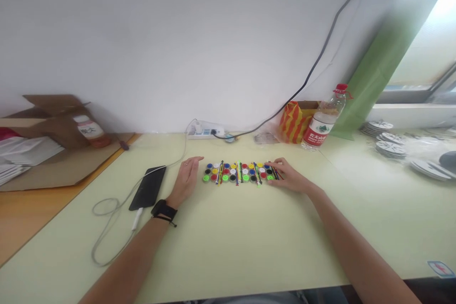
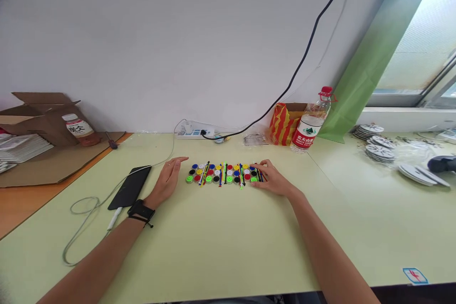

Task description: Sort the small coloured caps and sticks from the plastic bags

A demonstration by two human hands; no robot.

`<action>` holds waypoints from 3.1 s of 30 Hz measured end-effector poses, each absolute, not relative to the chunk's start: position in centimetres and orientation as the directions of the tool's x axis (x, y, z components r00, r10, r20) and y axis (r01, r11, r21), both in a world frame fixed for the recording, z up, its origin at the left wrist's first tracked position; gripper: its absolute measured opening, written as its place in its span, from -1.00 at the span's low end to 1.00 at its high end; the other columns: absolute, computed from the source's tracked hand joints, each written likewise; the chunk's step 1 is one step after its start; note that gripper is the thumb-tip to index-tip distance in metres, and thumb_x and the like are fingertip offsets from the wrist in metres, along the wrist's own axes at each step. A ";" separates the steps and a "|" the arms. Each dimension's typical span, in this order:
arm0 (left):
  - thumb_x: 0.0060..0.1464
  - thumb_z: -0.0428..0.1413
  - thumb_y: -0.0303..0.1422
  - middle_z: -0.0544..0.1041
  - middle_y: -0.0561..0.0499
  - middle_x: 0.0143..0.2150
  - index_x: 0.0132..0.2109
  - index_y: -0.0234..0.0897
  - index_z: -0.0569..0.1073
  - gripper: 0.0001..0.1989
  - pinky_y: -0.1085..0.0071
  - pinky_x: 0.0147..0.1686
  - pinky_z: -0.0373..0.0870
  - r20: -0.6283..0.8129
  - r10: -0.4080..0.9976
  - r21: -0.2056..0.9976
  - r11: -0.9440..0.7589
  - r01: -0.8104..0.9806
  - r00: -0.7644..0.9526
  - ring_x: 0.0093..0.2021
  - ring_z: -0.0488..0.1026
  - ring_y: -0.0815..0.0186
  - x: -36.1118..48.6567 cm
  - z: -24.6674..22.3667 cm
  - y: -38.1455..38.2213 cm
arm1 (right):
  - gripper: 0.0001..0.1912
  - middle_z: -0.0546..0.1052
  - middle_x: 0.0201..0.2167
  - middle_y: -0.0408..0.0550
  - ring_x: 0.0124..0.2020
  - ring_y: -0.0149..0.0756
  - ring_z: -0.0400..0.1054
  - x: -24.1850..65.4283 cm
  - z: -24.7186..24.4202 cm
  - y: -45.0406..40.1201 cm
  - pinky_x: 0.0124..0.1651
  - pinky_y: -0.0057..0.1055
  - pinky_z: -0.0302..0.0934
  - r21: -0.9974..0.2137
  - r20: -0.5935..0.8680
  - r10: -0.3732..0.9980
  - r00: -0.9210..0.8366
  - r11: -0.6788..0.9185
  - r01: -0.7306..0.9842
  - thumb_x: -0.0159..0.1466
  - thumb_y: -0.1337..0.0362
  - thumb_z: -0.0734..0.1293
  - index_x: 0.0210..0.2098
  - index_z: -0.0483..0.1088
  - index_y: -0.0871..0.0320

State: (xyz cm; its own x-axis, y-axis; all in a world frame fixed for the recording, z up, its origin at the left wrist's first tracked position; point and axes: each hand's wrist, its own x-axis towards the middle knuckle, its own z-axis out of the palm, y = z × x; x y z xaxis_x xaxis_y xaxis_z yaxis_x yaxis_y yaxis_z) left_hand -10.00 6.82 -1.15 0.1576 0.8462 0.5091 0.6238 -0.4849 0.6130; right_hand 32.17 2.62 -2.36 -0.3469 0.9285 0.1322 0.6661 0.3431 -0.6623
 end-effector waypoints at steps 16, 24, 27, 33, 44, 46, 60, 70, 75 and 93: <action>0.37 -0.06 -0.01 0.45 -0.13 0.30 0.27 -0.19 0.45 -0.48 0.10 0.40 0.05 0.330 0.921 0.730 -0.387 0.563 0.206 0.35 0.26 0.06 -9.8 -2.0 6.9 | -0.39 0.47 0.04 0.06 -0.14 -0.17 0.42 32.0 -2.0 2.8 -0.01 -0.21 0.37 -0.724 0.206 0.953 -0.220 0.300 0.621 0.27 -0.11 0.38 0.23 0.42 0.00; 0.36 -0.05 0.01 0.45 -0.14 0.30 0.20 -0.21 0.48 -0.48 0.11 0.41 0.04 0.256 0.960 0.844 -0.279 0.458 0.113 0.35 0.30 0.07 -10.1 -0.9 7.1 | -0.44 0.62 -0.12 0.12 -0.12 -0.06 0.50 34.0 -3.7 4.1 0.00 -0.11 0.36 -0.838 0.235 0.954 0.187 0.101 0.535 0.38 -0.18 0.17 -0.05 0.51 0.15; 0.32 -0.02 0.05 0.44 -0.13 0.31 0.17 -0.19 0.50 -0.48 0.12 0.41 0.05 0.229 0.971 0.899 -0.238 0.367 0.068 0.36 0.29 0.06 -10.4 -0.8 7.4 | -0.45 0.63 -0.09 0.13 -0.05 -0.04 0.50 33.6 -3.8 4.2 0.08 -0.09 0.35 -0.846 0.248 0.947 0.204 0.109 0.522 0.37 -0.19 0.19 -0.10 0.51 0.14; 0.29 -0.02 0.10 0.40 -0.23 0.34 0.18 -0.25 0.49 -0.40 0.03 0.33 0.19 0.141 0.990 0.987 -0.141 0.075 -0.001 0.33 0.34 0.01 -11.1 -1.4 8.7 | -0.45 0.58 0.08 0.11 0.15 -0.04 0.44 33.1 -4.0 4.4 0.27 -0.08 0.28 -0.949 0.200 0.956 0.213 0.135 0.285 0.33 -0.23 0.25 -0.05 0.51 0.09; 0.31 -0.16 0.15 0.42 -0.29 0.31 0.10 -0.33 0.50 -0.32 0.09 0.30 0.31 -0.057 0.997 0.922 0.036 -0.385 -0.044 0.32 0.38 0.04 -12.0 0.3 9.0 | -0.35 0.47 0.23 0.22 0.29 -0.03 0.35 32.5 -4.1 5.6 0.33 -0.05 0.29 -0.986 -0.016 0.988 0.157 0.010 -0.167 0.34 -0.29 0.07 -0.03 0.44 0.09; 0.34 -0.12 0.09 0.43 -0.31 0.30 0.05 -0.34 0.51 -0.40 0.11 0.31 0.32 -0.095 0.995 0.902 0.068 -0.427 -0.042 0.28 0.41 0.05 -12.2 0.3 9.1 | -0.38 0.48 0.21 0.25 0.29 -0.03 0.35 32.8 -4.1 5.6 0.34 -0.03 0.28 -0.979 -0.034 0.986 0.161 -0.001 -0.204 0.35 -0.26 0.09 -0.06 0.44 0.10; 0.14 0.20 0.10 0.12 0.22 -0.70 -0.49 -0.24 0.26 -0.46 0.52 -0.75 -0.15 -0.053 0.979 0.976 0.009 -0.215 -0.197 -0.74 -0.02 0.53 -11.7 0.2 8.4 | -0.44 0.29 -0.75 -0.22 -0.76 -0.45 0.07 34.1 -4.4 5.1 -0.75 -0.45 -0.05 -0.998 0.060 0.813 0.579 0.062 0.016 0.12 -0.29 0.42 -0.50 0.34 0.10; 0.10 0.23 0.01 0.00 0.17 -0.59 -0.54 -0.20 0.09 -0.43 0.39 -0.56 -0.14 0.159 0.983 0.970 -0.137 0.199 -0.096 -0.57 -0.07 0.42 -11.3 0.4 7.8 | -0.40 0.02 -0.70 -0.30 -0.65 -0.42 -0.14 34.7 -3.2 4.7 -0.62 -0.35 -0.20 -0.976 0.061 0.825 0.563 -0.070 0.208 0.16 -0.20 0.41 -0.61 0.03 0.01; 0.18 0.10 0.08 0.00 0.17 -0.61 -0.55 -0.18 0.07 -0.42 0.37 -0.53 -0.13 0.188 0.953 0.952 -0.117 0.284 -0.238 -0.57 -0.06 0.38 -11.5 -0.5 8.0 | -0.42 0.07 -0.68 -0.27 -0.59 -0.39 -0.04 33.8 -3.4 4.4 -0.53 -0.37 -0.10 -0.944 0.123 0.863 0.491 -0.051 0.326 0.19 -0.19 0.36 -0.61 0.06 0.05; -0.01 -0.03 -0.26 0.28 0.03 -0.73 -0.50 -0.22 0.60 -0.67 0.29 0.01 0.36 0.248 0.939 0.944 -0.179 0.276 -0.238 -0.19 0.51 0.10 -11.6 -0.5 8.3 | -0.35 0.41 -0.61 -0.07 -0.49 -0.25 0.23 33.3 -3.8 4.3 -0.39 -0.34 0.05 -0.832 0.263 0.906 0.331 0.040 0.553 0.23 -0.32 0.23 -0.59 0.39 0.13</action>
